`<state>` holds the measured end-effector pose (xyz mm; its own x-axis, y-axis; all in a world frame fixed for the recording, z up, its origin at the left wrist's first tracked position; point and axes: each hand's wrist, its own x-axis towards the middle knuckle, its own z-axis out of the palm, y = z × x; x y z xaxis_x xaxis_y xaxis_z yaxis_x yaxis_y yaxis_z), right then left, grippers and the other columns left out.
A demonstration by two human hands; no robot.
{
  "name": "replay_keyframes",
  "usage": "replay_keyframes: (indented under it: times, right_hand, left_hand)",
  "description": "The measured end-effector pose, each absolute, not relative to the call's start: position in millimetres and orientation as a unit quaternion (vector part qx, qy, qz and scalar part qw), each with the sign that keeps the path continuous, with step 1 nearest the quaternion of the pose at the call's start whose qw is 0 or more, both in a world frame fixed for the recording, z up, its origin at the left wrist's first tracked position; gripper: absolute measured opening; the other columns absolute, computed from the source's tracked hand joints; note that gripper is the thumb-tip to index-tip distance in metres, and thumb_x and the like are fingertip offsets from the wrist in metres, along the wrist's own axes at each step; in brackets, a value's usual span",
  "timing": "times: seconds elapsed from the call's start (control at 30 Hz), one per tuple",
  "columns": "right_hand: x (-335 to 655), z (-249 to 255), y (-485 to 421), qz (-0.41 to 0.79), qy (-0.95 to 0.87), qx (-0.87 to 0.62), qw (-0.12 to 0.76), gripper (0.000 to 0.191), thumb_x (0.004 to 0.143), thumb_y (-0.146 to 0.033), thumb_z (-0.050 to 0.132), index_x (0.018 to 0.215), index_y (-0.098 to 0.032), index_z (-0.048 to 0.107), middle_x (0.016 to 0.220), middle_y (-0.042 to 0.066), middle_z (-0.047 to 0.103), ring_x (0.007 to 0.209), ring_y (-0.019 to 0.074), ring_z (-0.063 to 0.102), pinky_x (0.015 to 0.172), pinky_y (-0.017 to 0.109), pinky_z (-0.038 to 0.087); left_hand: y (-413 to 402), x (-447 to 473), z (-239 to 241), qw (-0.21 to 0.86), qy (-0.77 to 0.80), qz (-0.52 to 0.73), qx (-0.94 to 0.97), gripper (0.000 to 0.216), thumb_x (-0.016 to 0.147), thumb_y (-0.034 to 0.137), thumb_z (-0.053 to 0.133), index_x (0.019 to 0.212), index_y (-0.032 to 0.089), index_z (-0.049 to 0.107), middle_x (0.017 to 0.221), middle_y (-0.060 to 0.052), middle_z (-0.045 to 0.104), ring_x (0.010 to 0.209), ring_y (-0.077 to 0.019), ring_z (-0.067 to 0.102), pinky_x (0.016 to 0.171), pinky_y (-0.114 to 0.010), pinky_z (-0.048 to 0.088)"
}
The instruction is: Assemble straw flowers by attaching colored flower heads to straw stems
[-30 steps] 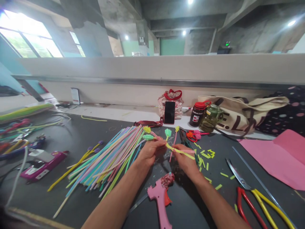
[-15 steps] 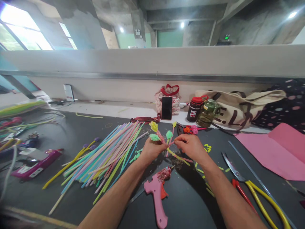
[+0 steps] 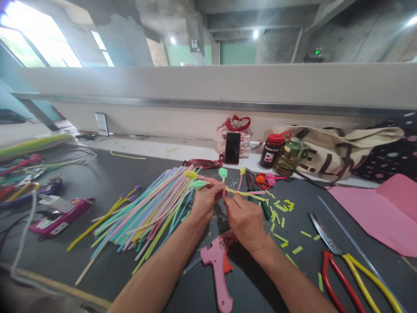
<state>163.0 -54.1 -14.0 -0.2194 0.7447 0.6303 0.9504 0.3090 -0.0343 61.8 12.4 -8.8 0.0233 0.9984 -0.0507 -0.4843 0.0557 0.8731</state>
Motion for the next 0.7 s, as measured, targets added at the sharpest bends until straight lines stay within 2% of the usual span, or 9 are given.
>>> replay_keyframes:
  times: [0.07,0.17,0.27,0.5,0.7]
  right_hand:
    - [166,-20,-50,-0.169,-0.753,-0.557,0.306,0.021,0.084,-0.023,0.044,0.084,-0.021,0.065,0.068,0.003,0.064,0.062,0.0128,0.058,0.057,0.023,0.035]
    - [175,-25,-41,-0.04,-0.711,-0.578,0.398,0.019,0.082,-0.026,0.047,0.082,-0.02,0.065,0.076,0.003,0.067,0.069,0.0147,0.06,0.063,0.023,0.042]
    - [185,-23,-35,0.101,-0.641,-0.614,0.449,0.02,0.079,-0.03,0.049,0.08,-0.019,0.065,0.067,0.001,0.065,0.057,0.0142,0.058,0.054,0.024,0.043]
    - [196,-2,-34,0.185,-0.634,-0.584,0.472,0.016,0.072,-0.029,0.054,0.074,-0.018,0.066,0.067,0.001,0.064,0.06,0.0142,0.056,0.054,0.023,0.041]
    - [202,0,-31,0.237,-0.627,-0.584,0.458,0.015,0.069,-0.028,0.056,0.072,-0.018,0.066,0.06,-0.001,0.061,0.051,0.0118,0.052,0.047,0.022,0.037]
  left_hand:
    - [13,60,-9,0.663,0.358,0.574,0.322,0.019,0.053,0.022,0.065,0.058,0.016,0.047,0.054,0.006,0.05,0.049,-0.0067,0.049,0.053,-0.021,0.042]
    - [11,56,-7,0.713,0.338,0.533,0.304,0.018,0.054,0.022,0.066,0.06,0.015,0.05,0.057,0.004,0.054,0.052,-0.0072,0.052,0.058,-0.022,0.046]
    - [10,53,-5,0.748,0.328,0.488,0.307,0.018,0.052,0.02,0.068,0.059,0.014,0.052,0.058,0.002,0.057,0.055,-0.009,0.055,0.059,-0.024,0.047]
    - [11,47,-4,0.784,0.287,0.393,0.385,0.022,0.051,0.017,0.07,0.06,0.013,0.051,0.057,0.002,0.055,0.052,-0.0092,0.054,0.055,-0.023,0.047]
    - [11,43,-1,0.77,0.265,0.354,0.459,0.023,0.052,0.018,0.069,0.056,0.014,0.046,0.052,0.005,0.048,0.048,-0.0077,0.05,0.052,-0.023,0.045]
